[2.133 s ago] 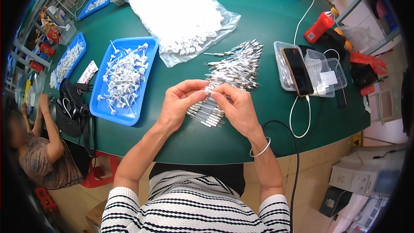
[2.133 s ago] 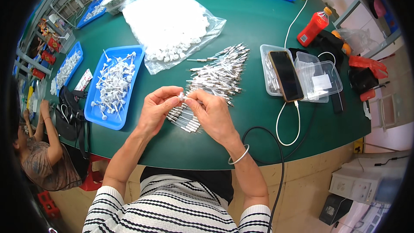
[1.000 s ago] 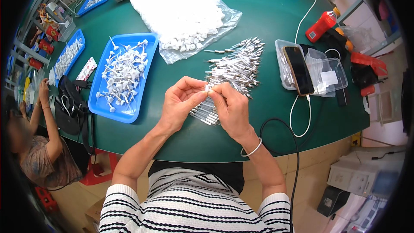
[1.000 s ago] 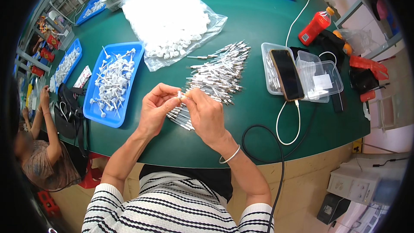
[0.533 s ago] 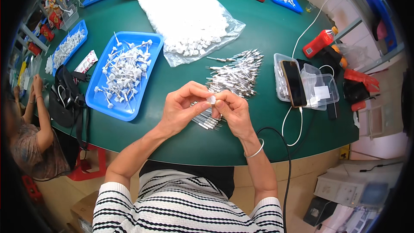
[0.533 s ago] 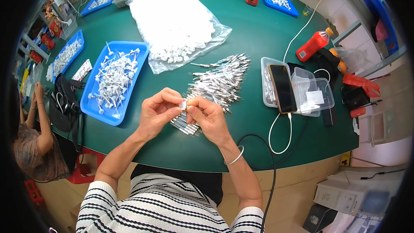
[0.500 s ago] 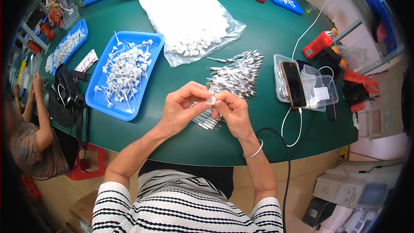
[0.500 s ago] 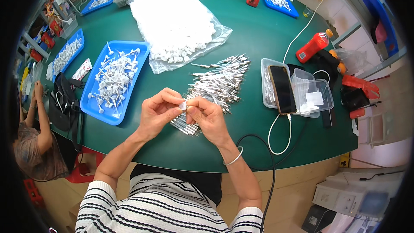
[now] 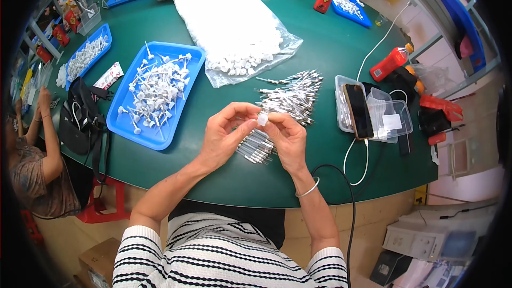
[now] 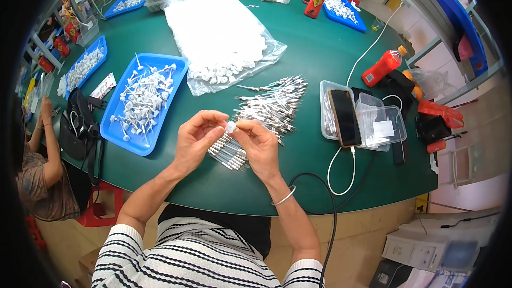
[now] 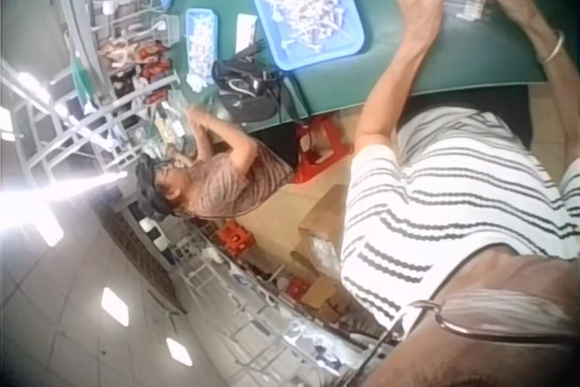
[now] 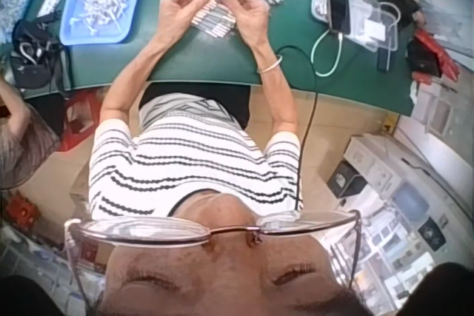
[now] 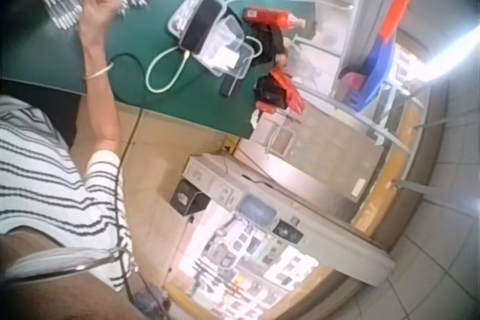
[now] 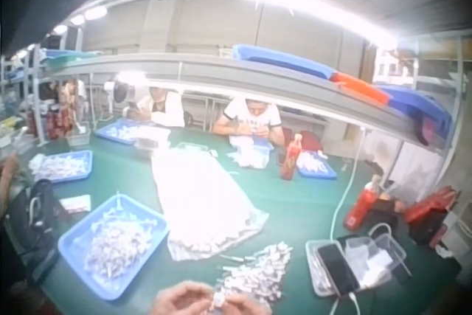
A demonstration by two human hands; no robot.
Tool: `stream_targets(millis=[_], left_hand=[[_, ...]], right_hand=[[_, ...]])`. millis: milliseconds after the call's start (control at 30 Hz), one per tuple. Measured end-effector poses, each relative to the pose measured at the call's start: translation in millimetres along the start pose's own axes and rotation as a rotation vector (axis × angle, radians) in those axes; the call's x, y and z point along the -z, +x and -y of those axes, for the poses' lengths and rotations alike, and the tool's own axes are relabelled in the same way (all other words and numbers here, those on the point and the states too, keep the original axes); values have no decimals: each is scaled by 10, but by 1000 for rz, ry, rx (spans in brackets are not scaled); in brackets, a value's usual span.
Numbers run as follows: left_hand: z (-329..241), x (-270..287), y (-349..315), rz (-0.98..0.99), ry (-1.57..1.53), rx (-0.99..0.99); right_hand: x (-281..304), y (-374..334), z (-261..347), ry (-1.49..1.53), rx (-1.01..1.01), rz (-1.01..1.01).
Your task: The person repeatedly picks up small white plastic caps and silver metal rods from a green table. They insert the metal rods into the plastic caps by hand and place the assembled units into a blue tray. The process is repetitive and involves handling small parts one at a time.
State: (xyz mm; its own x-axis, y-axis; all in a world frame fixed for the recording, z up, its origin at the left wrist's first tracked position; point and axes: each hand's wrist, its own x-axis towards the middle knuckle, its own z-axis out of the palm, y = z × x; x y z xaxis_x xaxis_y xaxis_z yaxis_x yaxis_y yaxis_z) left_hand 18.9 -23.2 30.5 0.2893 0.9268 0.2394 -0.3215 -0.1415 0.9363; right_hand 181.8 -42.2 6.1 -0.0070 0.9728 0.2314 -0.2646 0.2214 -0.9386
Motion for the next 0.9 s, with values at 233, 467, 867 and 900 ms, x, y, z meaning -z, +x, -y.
stream_targets(millis=[233,467,867,900], left_hand=[[43,63,23,3,51,-48],[16,60,2,-16,171,-49],[125,40,-89,-87,118,-112],[139,58,-97,-70,175,-134]], right_hand=[[-42,-12,34,-51,10,30],[-60,-19,30,-10,4,18],[-39,-42,-9,-152,85,-83],[-35,-41,-13,-158,88,-90]])
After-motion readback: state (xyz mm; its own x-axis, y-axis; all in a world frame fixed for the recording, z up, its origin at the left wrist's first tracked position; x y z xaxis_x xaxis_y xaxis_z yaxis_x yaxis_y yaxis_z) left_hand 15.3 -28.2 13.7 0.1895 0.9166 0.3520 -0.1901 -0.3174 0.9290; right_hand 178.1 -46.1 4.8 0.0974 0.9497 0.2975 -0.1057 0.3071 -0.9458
